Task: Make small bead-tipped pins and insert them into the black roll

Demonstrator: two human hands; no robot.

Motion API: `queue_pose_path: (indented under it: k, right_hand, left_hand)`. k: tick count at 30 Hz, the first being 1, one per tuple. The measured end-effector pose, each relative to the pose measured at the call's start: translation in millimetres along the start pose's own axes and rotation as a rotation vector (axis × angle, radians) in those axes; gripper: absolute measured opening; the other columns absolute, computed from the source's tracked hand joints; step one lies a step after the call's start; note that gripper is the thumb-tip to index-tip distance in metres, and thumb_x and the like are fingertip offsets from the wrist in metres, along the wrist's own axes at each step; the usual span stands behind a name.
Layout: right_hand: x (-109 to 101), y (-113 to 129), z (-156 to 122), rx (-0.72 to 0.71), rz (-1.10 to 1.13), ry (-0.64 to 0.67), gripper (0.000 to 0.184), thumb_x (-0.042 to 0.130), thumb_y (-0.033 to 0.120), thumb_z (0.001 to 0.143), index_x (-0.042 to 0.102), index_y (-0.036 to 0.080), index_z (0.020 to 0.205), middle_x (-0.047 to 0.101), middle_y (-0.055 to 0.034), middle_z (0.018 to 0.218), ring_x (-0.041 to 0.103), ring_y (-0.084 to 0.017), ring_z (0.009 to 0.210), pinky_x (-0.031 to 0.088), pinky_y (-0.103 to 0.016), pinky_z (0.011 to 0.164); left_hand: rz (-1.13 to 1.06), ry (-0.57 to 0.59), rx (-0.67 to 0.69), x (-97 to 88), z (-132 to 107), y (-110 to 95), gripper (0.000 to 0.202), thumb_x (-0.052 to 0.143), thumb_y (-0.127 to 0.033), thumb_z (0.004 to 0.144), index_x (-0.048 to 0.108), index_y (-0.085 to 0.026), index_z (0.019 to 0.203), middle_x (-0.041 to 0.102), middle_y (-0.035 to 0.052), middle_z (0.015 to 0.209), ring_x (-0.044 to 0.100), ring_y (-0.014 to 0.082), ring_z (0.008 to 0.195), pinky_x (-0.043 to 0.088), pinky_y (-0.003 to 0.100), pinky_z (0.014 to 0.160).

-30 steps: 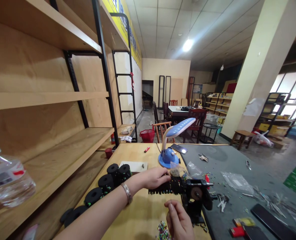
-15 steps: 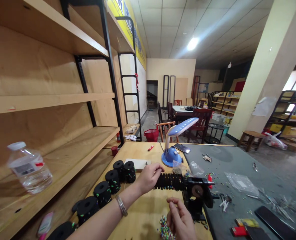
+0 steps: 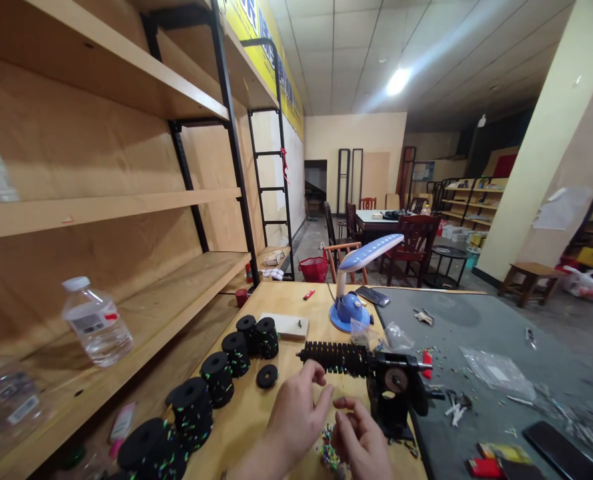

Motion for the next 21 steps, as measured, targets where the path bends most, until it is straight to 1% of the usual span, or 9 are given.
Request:
queue_pose_path:
  k: [3,5,7,8,10,11,13,17,21]
  right_hand:
    - [-4,1,0,-0.031,-0.02,0.01,0.049,0.063,0.063,0.07,0.065,0.017,0.084,0.051,0.0047,0.044,0.044,-0.011,0.037,0.034,-0.02,0.037]
    - [-6,0,1,-0.043,-0.032,0.013,0.05,0.063,0.064,0.069,0.066,0.016,0.083,0.054,0.0029,0.048,0.047,-0.012,0.041,0.035,-0.021,0.039]
    - [-10,-2,1,-0.036,-0.044,0.008,0.052,0.064,0.065,0.068,0.066,0.016,0.083,0.055,0.0019,0.05,0.05,-0.013,0.043,0.036,-0.021,0.04]
    - [-12,-3,2,-0.025,-0.049,0.002,0.052,0.064,0.066,0.067,0.066,0.016,0.083,0.056,0.0018,0.05,0.05,-0.013,0.043,0.036,-0.021,0.04]
    - [-16,-5,3,0.0,-0.053,-0.008,0.053,0.064,0.067,0.066,0.065,0.016,0.082,0.056,0.0016,0.05,0.051,-0.014,0.043,0.037,-0.021,0.039]
    - [-18,-7,3,0.01,-0.052,-0.012,0.053,0.064,0.067,0.065,0.065,0.017,0.082,0.056,0.0015,0.05,0.051,-0.014,0.042,0.037,-0.021,0.039]
    - [-20,-9,4,0.024,-0.046,-0.014,0.053,0.065,0.067,0.064,0.065,0.017,0.081,0.057,0.0013,0.051,0.052,-0.014,0.042,0.037,-0.022,0.038]
    - [-16,-15,4,0.034,-0.028,-0.001,0.051,0.064,0.067,0.065,0.064,0.018,0.079,0.058,0.0011,0.053,0.05,-0.013,0.04,0.036,-0.022,0.037]
    - [-8,-24,1,0.046,0.0,0.027,0.052,0.063,0.067,0.066,0.063,0.016,0.078,0.057,0.0018,0.051,0.046,-0.01,0.039,0.036,-0.021,0.038]
  left_hand:
    - [-0.115,0.094,-0.186,39.2,-7,28,0.038,0.049,-0.046,0.084,0.05,-0.023,0.114,0.065,0.0137,0.101,0.063,0.0233,0.07,0.047,0.035,0.058]
    - [-0.32,0.039,-0.238,54.5,-6,37,0.045,0.053,-0.05,0.081,0.05,-0.021,0.115,0.065,0.0125,0.093,0.06,0.0205,0.064,0.044,0.032,0.053]
    - [-0.57,-0.042,-0.244,62.0,-5,39,0.048,0.056,-0.056,0.078,0.055,-0.017,0.105,0.062,0.0061,0.076,0.052,0.0142,0.053,0.038,0.026,0.047]
    - [-0.686,-0.069,-0.238,63.7,-4,38,0.049,0.058,-0.059,0.075,0.058,-0.015,0.097,0.057,0.0018,0.067,0.046,0.0109,0.048,0.034,0.024,0.045]
    - [-0.86,-0.104,-0.217,61.0,-3,34,0.049,0.062,-0.061,0.072,0.06,-0.013,0.082,0.045,-0.005,0.055,0.034,0.0062,0.043,0.024,0.02,0.042]
    - [-0.919,-0.118,-0.205,56.5,-3,32,0.049,0.064,-0.061,0.071,0.06,-0.013,0.078,0.042,-0.0067,0.052,0.031,0.0052,0.043,0.021,0.019,0.041]
    - [-0.99,-0.153,-0.181,42.3,-1,28,0.046,0.066,-0.058,0.072,0.061,-0.013,0.076,0.042,-0.0073,0.051,0.029,0.0043,0.042,0.017,0.018,0.041]
    - [-1.016,-0.173,-0.159,13.7,4,19,0.043,0.071,-0.054,0.069,0.064,-0.012,0.075,0.045,-0.0062,0.05,0.03,0.0036,0.041,0.017,0.018,0.041]
    - [-0.995,-0.168,-0.199,0.5,-1,20,0.044,0.072,-0.055,0.068,0.063,-0.012,0.074,0.042,-0.0071,0.051,0.028,0.0036,0.042,0.016,0.018,0.041]
Point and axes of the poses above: each hand's wrist, its own z-axis towards the middle knuckle, its own x-axis out of the palm, y = z × x, the point moved 10 cm from there along z, towards the middle knuckle
